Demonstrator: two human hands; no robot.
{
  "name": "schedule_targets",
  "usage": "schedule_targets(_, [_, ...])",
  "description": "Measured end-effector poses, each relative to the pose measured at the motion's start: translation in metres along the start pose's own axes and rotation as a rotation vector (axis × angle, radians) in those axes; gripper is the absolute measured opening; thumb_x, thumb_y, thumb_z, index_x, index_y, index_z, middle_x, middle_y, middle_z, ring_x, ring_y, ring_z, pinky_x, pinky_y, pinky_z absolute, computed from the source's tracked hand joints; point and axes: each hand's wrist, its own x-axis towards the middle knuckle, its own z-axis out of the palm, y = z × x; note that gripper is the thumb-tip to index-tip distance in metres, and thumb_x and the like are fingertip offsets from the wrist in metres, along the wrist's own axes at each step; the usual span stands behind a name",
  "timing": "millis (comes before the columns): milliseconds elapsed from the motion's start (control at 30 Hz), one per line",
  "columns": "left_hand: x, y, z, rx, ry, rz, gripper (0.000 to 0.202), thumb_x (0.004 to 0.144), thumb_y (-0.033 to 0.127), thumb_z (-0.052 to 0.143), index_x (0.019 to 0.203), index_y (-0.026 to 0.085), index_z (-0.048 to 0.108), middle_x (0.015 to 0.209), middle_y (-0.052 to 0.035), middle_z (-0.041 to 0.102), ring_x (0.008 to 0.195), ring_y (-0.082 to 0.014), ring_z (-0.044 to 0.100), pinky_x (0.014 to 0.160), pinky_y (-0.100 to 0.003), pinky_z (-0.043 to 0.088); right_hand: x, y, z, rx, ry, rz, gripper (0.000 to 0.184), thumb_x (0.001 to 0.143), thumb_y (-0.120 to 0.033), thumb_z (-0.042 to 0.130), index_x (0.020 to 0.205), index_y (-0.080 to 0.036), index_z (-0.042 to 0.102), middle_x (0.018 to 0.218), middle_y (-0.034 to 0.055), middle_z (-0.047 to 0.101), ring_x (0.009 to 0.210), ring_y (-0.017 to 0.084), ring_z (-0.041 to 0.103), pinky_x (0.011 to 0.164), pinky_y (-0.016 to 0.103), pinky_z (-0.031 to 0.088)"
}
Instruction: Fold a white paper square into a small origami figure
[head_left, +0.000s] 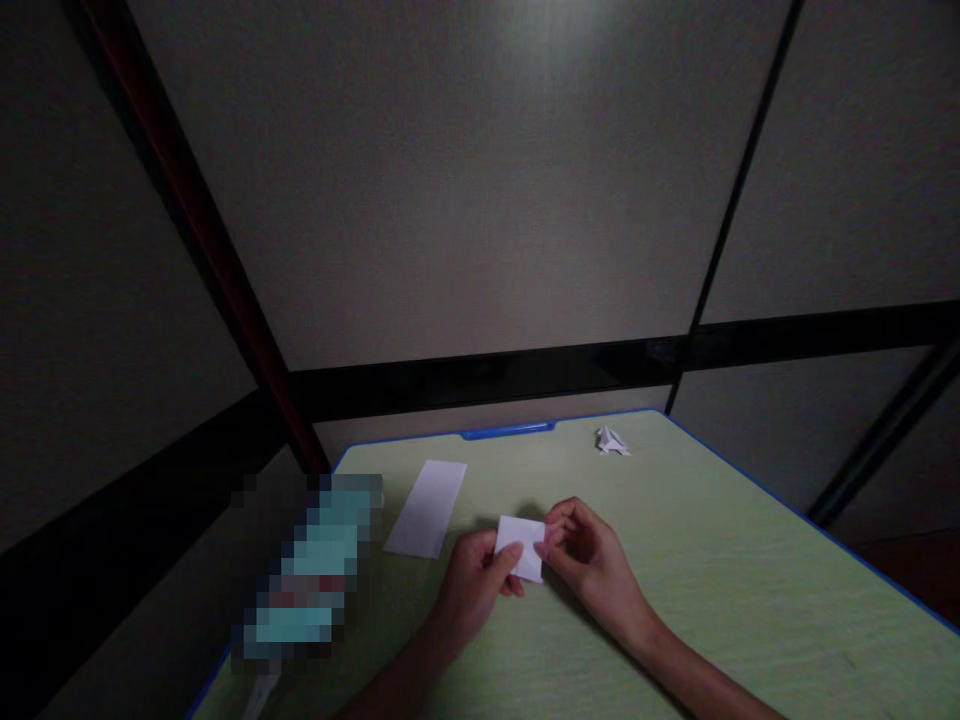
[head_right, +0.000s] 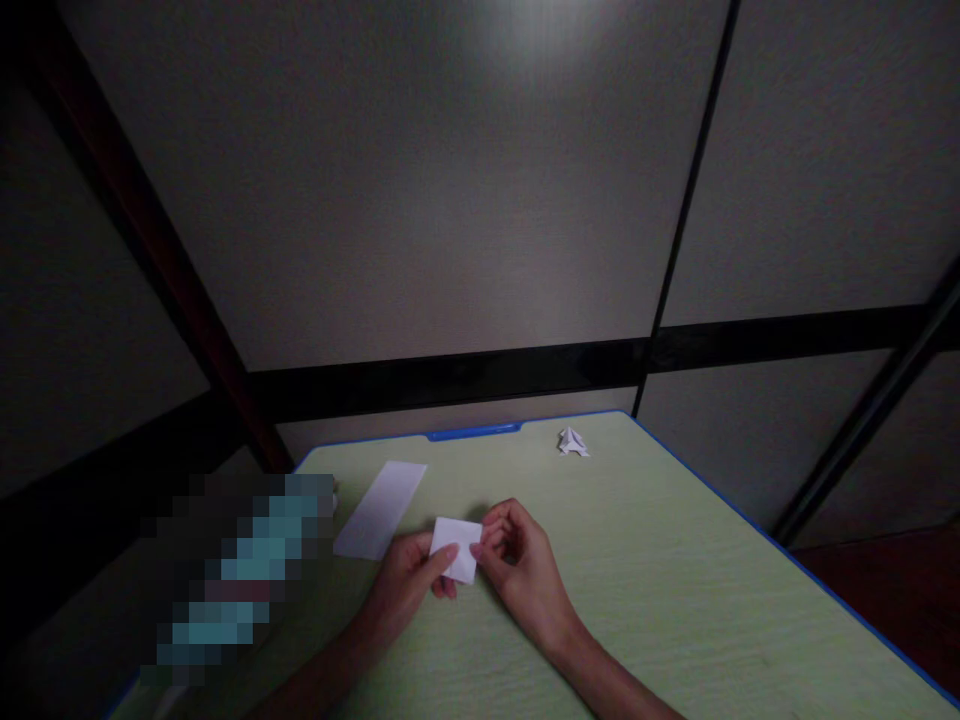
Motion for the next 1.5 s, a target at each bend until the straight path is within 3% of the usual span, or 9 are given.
schedule_targets(467, [0.0005,-0.0007,-0.0006,-0.016,0.003,-0.007,0.022,0.062,0.029,0.049,0.057,0.009,0.056,0.039,0.0014,0.051,0.034,-0.0069,0.044,0.036,-0.017,0.032,-0.0009,-0.0026,-0.0011,-0.054,0.006,-0.007,0.017,0.061,-0.015,0.056,0.068,-0.017,0.041,0.057,-0.0048,0.042,0.051,0.007,0.04,0.047,0.019,0.033])
schedule_targets(700, [0.0006,-0.0003,-0.0011,-0.016,0.015,0.012,0.022,0.063,0.029,0.049,0.051,0.011,0.053,0.037,0.002,0.05,0.034,-0.0067,0.045,0.035,-0.016,0.034,-0.0025,-0.0072,-0.0018,-0.263,0.03,-0.108,0.011,0.063,-0.01,0.051,0.06,-0.017,0.043,0.068,-0.0009,0.043,0.062,0.011,0.044,0.05,0.02,0.034])
schedule_targets(967, [-0.0013,0.0014,0.0005,-0.138,-0.059,-0.073,0.021,0.06,0.029,0.053,0.066,0.009,0.056,0.05,-0.0019,0.058,0.041,-0.011,0.055,0.041,-0.02,0.043,-0.0011,-0.0026,-0.0012,-0.207,0.002,-0.119,0.004,0.063,-0.014,0.053,0.065,-0.017,0.053,0.074,0.0007,0.039,0.062,0.011,0.043,0.046,0.019,0.035])
schedule_targets(1267, [-0.0003,0.0055,-0.0026,-0.218,-0.062,-0.138,0.023,0.058,0.028,0.054,0.065,0.007,0.058,0.048,-0.0038,0.06,0.04,-0.0135,0.056,0.041,-0.023,0.044,0.0029,-0.0039,-0.0037,-0.064,-0.123,-0.14,0.005,0.062,-0.015,0.056,0.058,-0.017,0.057,0.078,0.0021,0.043,0.067,0.011,0.046,0.052,0.021,0.038])
schedule_targets(1500, [0.0001,0.0055,-0.0051,-0.319,-0.051,-0.17,0.025,0.06,0.027,0.053,0.07,0.005,0.059,0.052,-0.0052,0.061,0.042,-0.0138,0.056,0.045,-0.026,0.047,0.001,-0.008,-0.0066,-0.189,-0.19,-0.218,0.007,0.065,-0.016,0.055,0.06,-0.018,0.06,0.079,0.0045,0.046,0.082,0.016,0.045,0.061,0.026,0.04])
